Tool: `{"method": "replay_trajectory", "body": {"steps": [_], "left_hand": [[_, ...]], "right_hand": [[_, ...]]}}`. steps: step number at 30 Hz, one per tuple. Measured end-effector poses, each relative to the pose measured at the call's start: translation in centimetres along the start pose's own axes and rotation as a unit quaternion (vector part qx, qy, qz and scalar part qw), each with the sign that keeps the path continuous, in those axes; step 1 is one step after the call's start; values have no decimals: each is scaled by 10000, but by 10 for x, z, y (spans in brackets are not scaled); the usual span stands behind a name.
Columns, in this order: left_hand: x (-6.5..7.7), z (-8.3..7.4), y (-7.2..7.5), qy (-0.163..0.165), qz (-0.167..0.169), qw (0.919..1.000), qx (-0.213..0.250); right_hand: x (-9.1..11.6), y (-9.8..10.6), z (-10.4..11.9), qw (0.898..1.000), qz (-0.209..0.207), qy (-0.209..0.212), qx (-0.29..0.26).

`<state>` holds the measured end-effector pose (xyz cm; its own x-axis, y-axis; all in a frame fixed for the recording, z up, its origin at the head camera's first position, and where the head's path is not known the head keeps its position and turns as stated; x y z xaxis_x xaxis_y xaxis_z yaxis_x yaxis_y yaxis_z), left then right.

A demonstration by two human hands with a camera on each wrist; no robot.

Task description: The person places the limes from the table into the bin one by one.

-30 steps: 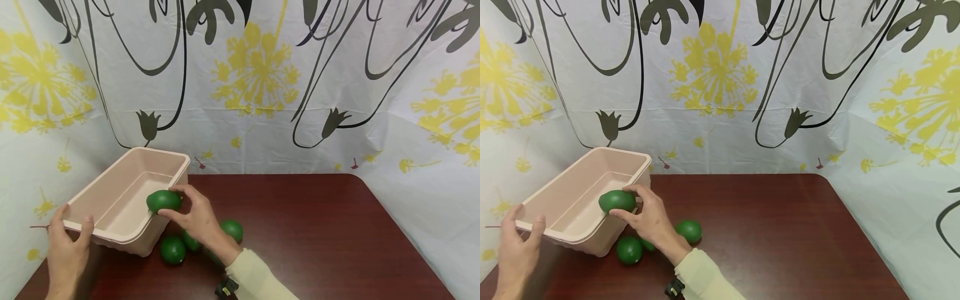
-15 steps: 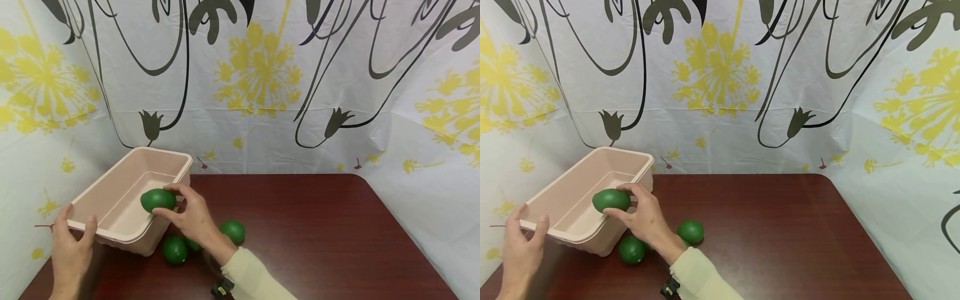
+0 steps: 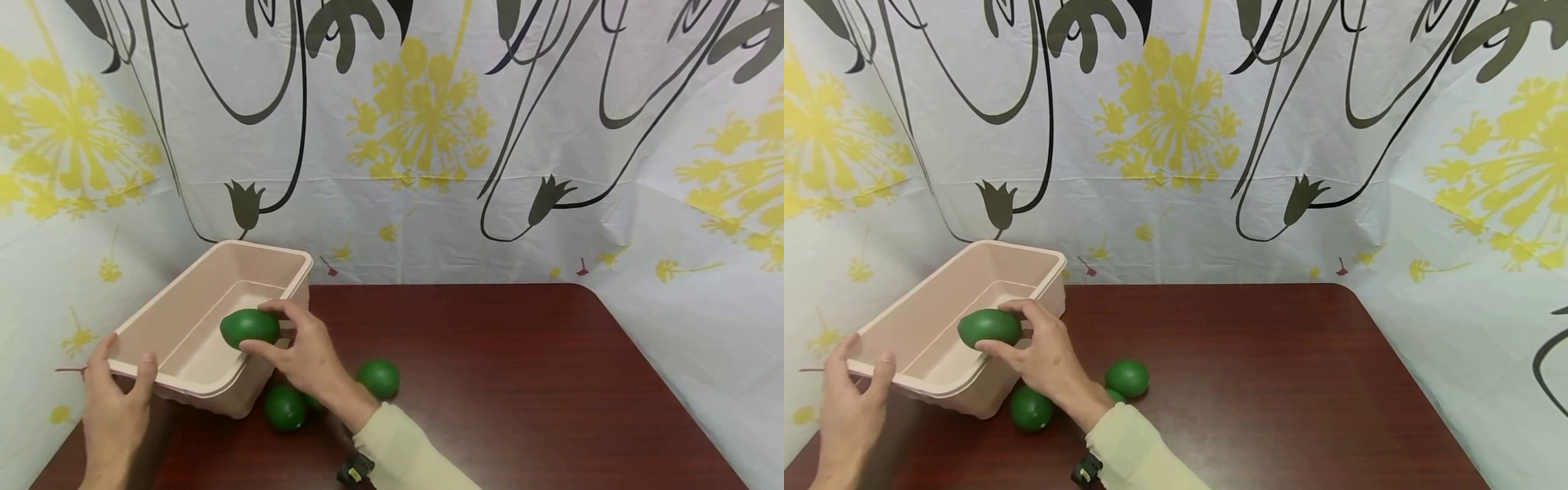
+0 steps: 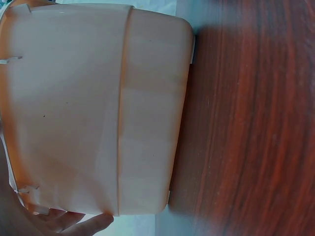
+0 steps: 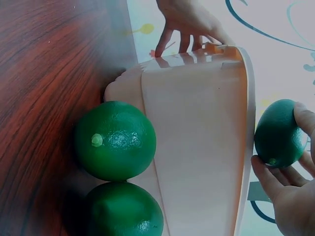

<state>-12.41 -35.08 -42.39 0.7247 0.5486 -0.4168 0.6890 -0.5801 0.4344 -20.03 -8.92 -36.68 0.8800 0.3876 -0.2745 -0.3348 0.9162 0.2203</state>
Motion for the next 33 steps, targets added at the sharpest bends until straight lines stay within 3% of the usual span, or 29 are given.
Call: {"method": "replay_trajectory", "body": {"steps": [26,33], "left_hand": [[0,0,0,-10,13,10000,-23],[0,-1,0,-12,-5,10000,-38]], "right_hand": [[-11,-13,7,9971,-88,516,546],[-11,-14,6,9980,-64,322,549]]}}
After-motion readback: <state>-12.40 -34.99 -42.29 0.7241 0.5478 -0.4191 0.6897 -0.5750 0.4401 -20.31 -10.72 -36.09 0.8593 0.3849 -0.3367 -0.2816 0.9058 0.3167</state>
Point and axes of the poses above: each hand's wrist, its own x-axis away from the middle knuckle, its own y-axis out of the back of the hand, z = x × y, the point moved 2 cm from there along -x, towards the middle knuckle, and after that the axes turned 8 degrees about -y, right-handed, at the moved point
